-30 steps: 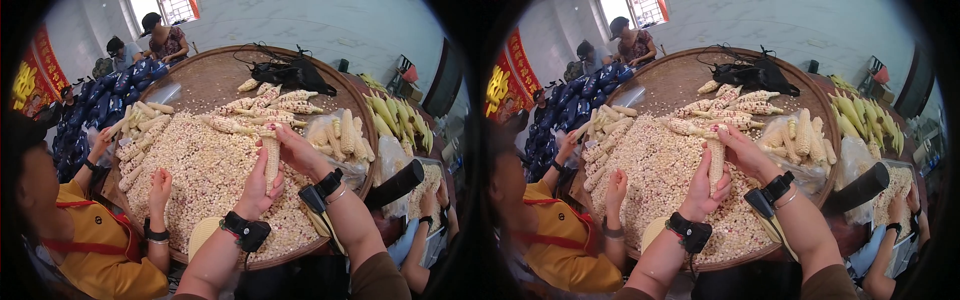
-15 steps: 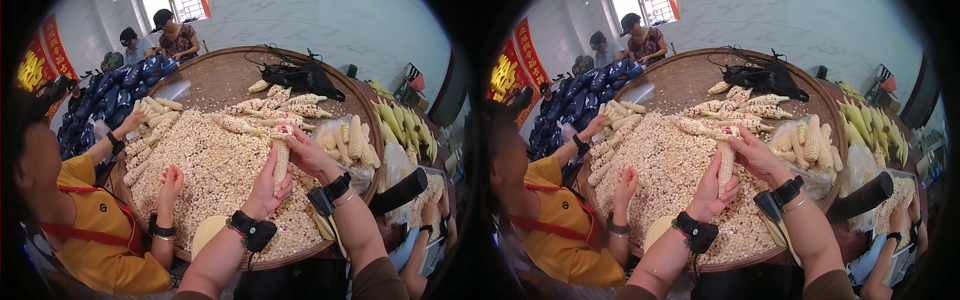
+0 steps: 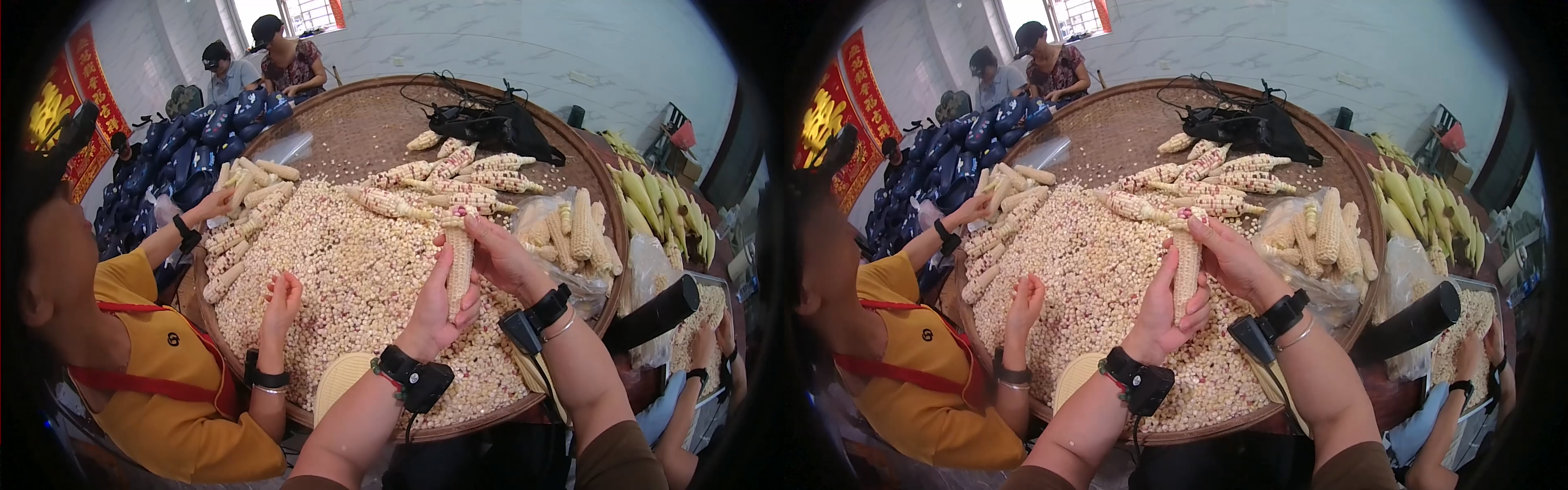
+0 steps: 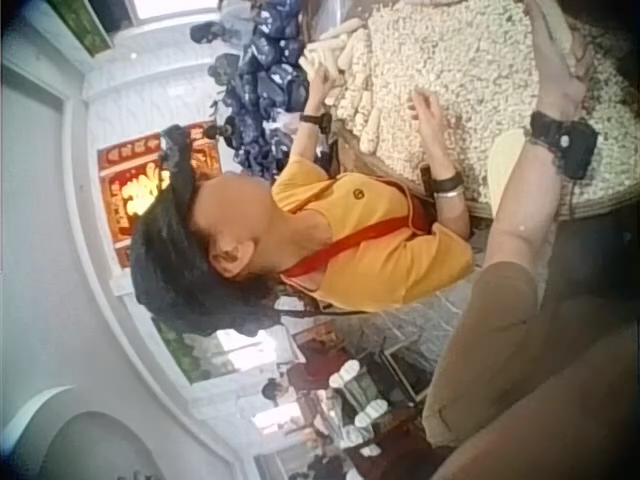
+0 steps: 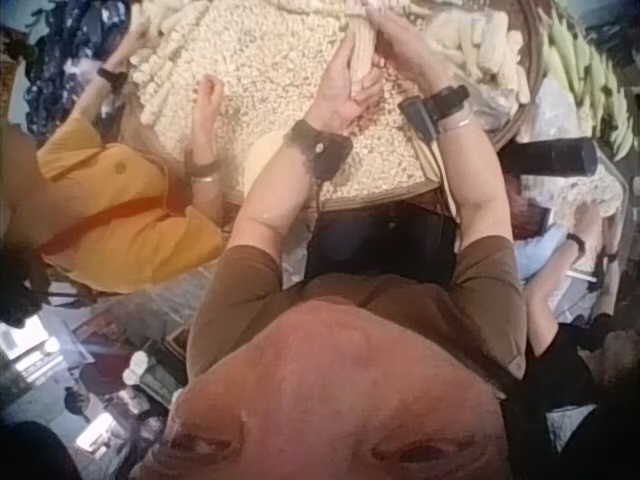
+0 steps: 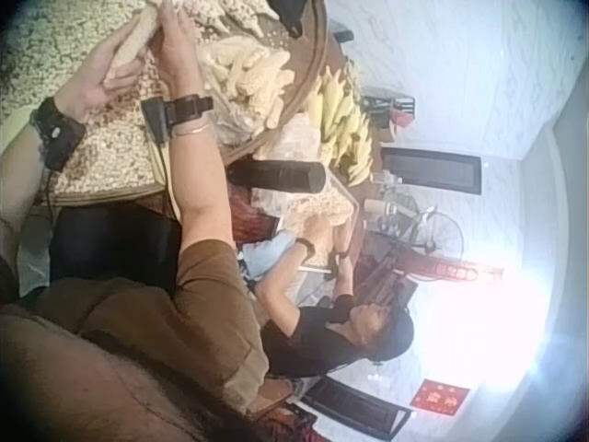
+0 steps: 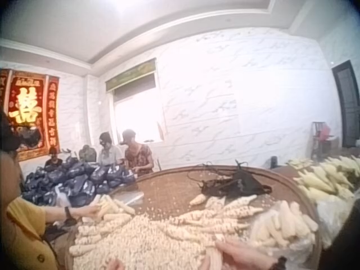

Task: The recorder is shelling kernels from corn cobs by hand into a large shared tray with other people.

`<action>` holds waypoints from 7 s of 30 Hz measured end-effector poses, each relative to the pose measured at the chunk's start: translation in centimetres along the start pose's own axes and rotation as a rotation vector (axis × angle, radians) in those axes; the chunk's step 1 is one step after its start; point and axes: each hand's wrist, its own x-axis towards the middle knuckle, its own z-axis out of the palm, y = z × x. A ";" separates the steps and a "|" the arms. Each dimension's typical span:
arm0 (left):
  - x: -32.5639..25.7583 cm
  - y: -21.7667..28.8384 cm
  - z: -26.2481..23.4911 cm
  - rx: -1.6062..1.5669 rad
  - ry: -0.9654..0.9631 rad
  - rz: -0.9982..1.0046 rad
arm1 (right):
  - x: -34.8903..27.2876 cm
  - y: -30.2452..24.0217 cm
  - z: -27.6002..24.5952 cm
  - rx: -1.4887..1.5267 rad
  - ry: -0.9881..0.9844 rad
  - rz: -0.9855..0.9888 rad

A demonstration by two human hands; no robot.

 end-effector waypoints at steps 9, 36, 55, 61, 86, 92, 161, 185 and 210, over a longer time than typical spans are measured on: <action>-0.4 0.2 0.4 0.006 0.005 -0.011 | -0.1 0.0 -0.2 -0.005 -0.040 -0.049; 0.1 -0.2 0.6 0.251 0.155 0.043 | -0.2 -0.6 0.1 -0.021 0.012 0.005; -0.1 0.3 0.4 0.100 0.062 -0.005 | -0.1 0.0 -0.3 -0.114 -0.038 -0.111; -0.3 0.8 0.9 -0.028 -0.034 -0.053 | -0.6 -0.9 -0.3 -0.125 -0.089 -0.043; 0.7 -0.5 -0.2 0.420 0.359 0.190 | -0.1 0.0 -0.5 -0.209 0.000 -0.118; 0.5 -0.3 0.4 0.377 0.329 0.216 | -0.3 -0.4 0.2 -0.214 0.034 -0.071; 0.4 -0.3 0.6 0.390 0.351 0.163 | 0.1 0.0 -0.7 -0.062 0.020 -0.019; 0.7 0.2 -0.9 0.180 0.134 0.035 | -0.3 -0.1 -0.8 -0.192 0.040 -0.012; 1.7 -2.1 -1.9 0.490 0.294 0.221 | 0.8 1.8 -2.4 -0.172 0.206 -0.159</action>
